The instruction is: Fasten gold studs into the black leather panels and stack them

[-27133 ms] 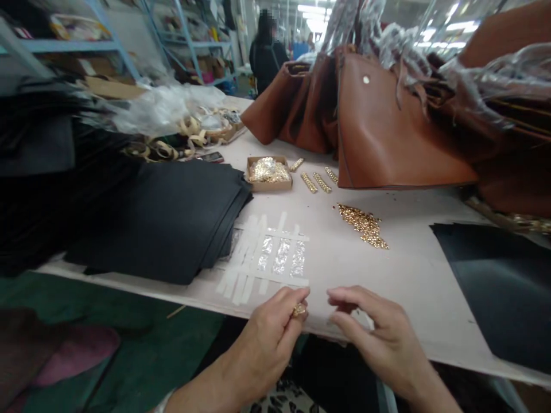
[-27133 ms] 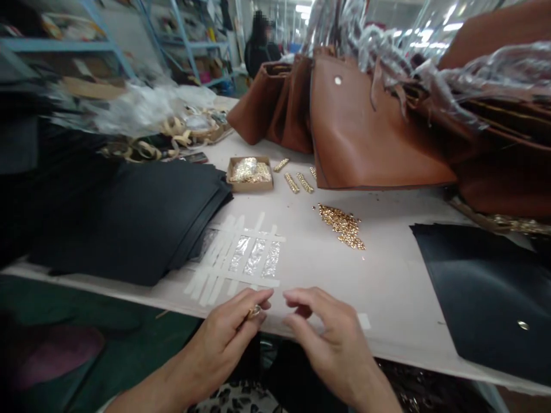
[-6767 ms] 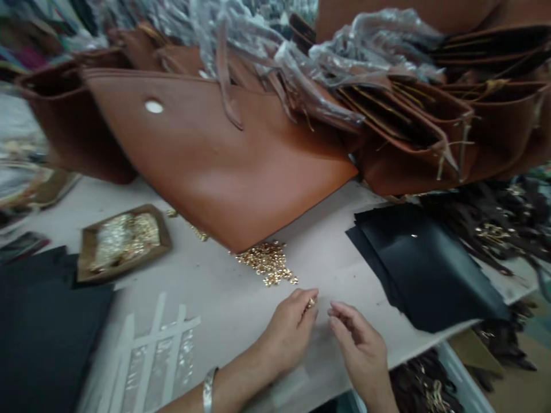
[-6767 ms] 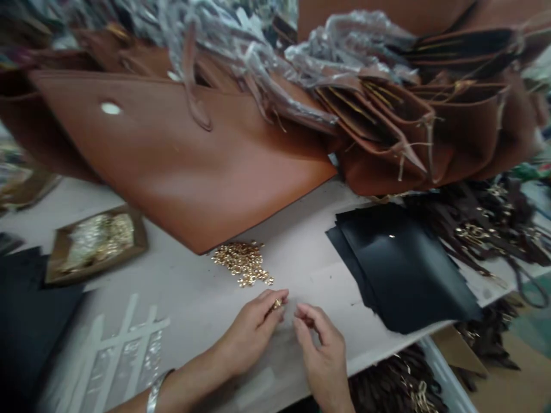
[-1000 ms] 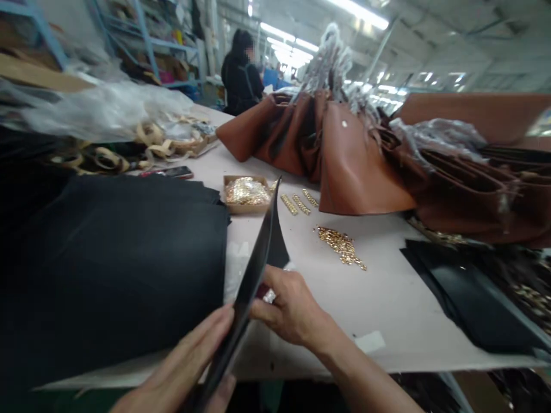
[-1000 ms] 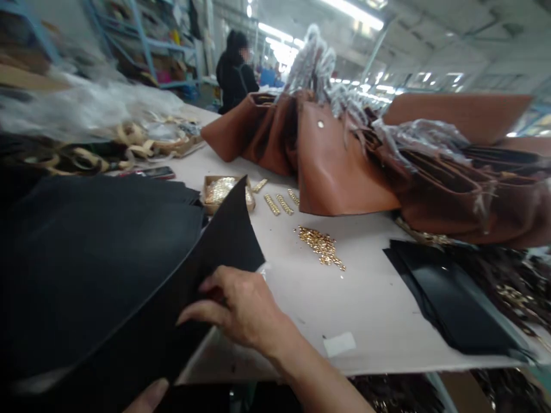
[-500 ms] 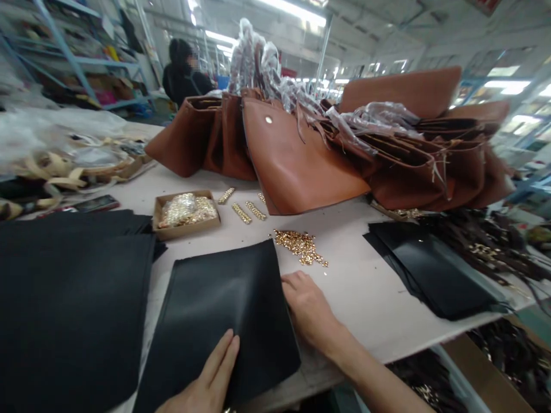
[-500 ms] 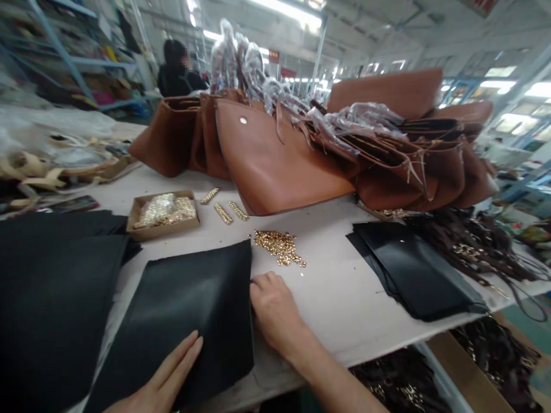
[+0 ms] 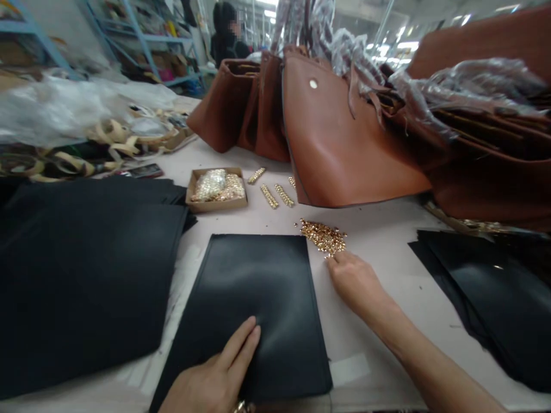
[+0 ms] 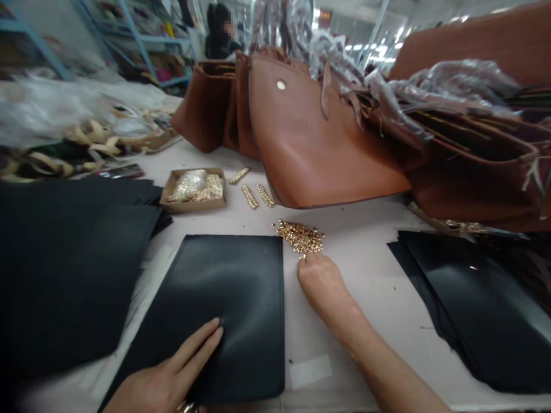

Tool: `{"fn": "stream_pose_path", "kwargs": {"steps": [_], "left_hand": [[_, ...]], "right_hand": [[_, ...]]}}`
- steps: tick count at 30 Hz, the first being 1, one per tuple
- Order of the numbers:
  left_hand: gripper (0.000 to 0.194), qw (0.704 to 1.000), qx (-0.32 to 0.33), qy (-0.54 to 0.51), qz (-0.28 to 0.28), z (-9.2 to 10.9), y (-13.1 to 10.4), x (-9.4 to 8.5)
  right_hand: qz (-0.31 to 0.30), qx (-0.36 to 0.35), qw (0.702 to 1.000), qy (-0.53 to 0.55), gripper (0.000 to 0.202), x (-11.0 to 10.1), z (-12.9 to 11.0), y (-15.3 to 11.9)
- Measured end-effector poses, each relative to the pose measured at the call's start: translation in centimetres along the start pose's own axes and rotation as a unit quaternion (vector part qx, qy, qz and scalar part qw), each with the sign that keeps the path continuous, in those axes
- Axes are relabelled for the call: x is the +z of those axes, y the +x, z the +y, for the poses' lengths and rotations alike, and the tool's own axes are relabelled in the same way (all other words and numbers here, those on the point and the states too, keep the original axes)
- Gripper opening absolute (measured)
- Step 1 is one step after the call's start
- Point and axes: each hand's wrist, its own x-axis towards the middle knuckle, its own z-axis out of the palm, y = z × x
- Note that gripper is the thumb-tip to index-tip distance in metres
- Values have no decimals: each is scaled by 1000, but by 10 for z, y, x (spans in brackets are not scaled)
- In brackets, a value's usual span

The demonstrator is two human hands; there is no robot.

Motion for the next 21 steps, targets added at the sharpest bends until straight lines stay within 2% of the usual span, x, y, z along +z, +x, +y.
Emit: {"fn": "stream_pose_path", "kwargs": {"steps": [3, 6, 14, 21], "left_hand": [[76, 998, -25, 4, -56, 9, 6, -26], [70, 997, -24, -10, -72, 11, 7, -36], [68, 997, -12, -43, -63, 10, 8, -42], [75, 996, 5, -79, -44, 4, -2, -39]], "right_hand": [[-32, -15, 999, -17, 24, -8, -3, 6], [-48, -6, 998, -28, 28, -10, -7, 10], [-49, 88, 994, -46, 24, -10, -12, 12], [0, 93, 996, -15, 27, -9, -4, 0]]}}
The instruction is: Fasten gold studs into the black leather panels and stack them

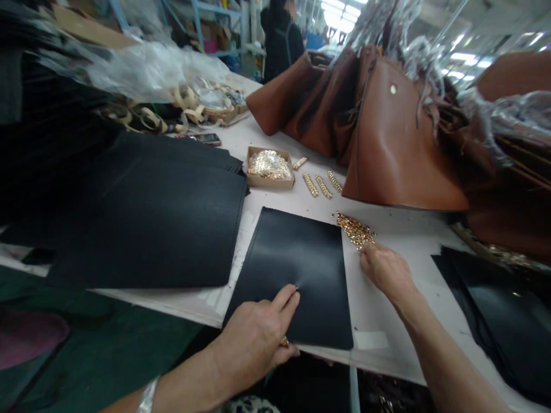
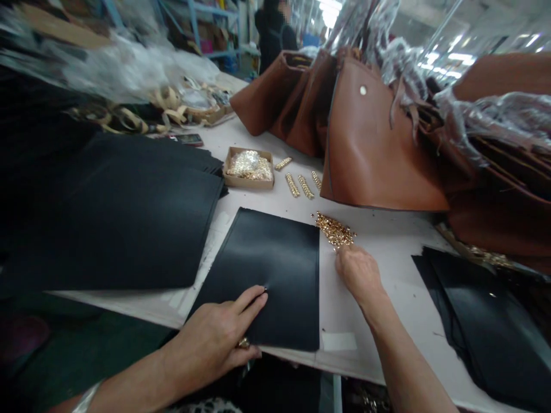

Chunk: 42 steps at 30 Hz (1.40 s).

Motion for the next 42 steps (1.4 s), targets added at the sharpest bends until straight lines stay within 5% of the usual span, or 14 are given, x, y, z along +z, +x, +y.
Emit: {"fn": "stream_pose_path", "kwargs": {"steps": [4, 7, 9, 13, 17, 22, 36, 42], "left_hand": [[68, 1000, 6, 0, 0, -2, -5, 4], [68, 1000, 22, 5, 8, -4, -6, 9], [69, 999, 31, 15, 17, -5, -6, 11], [72, 998, 42, 35, 44, -7, -8, 16], [68, 995, 48, 53, 72, -7, -8, 19], [54, 994, 53, 51, 81, -7, -9, 23], [51, 996, 66, 13, 63, -10, -6, 31], [55, 998, 62, 6, 24, -11, -4, 23]], "right_hand": [[-2, -4, 989, 146, 28, -3, -20, -26], [-71, 4, 916, 395, 28, -4, -57, -45], [-115, -13, 881, 459, 24, -7, -82, -52], [-142, -85, 891, 423, 17, -18, -113, -51], [-168, -107, 902, 383, 18, -26, -118, -42], [-215, -76, 908, 353, 19, -31, -121, -31], [-350, -16, 888, 299, 6, -34, -126, -1], [-346, -11, 889, 301, 7, -37, -133, 2]]}}
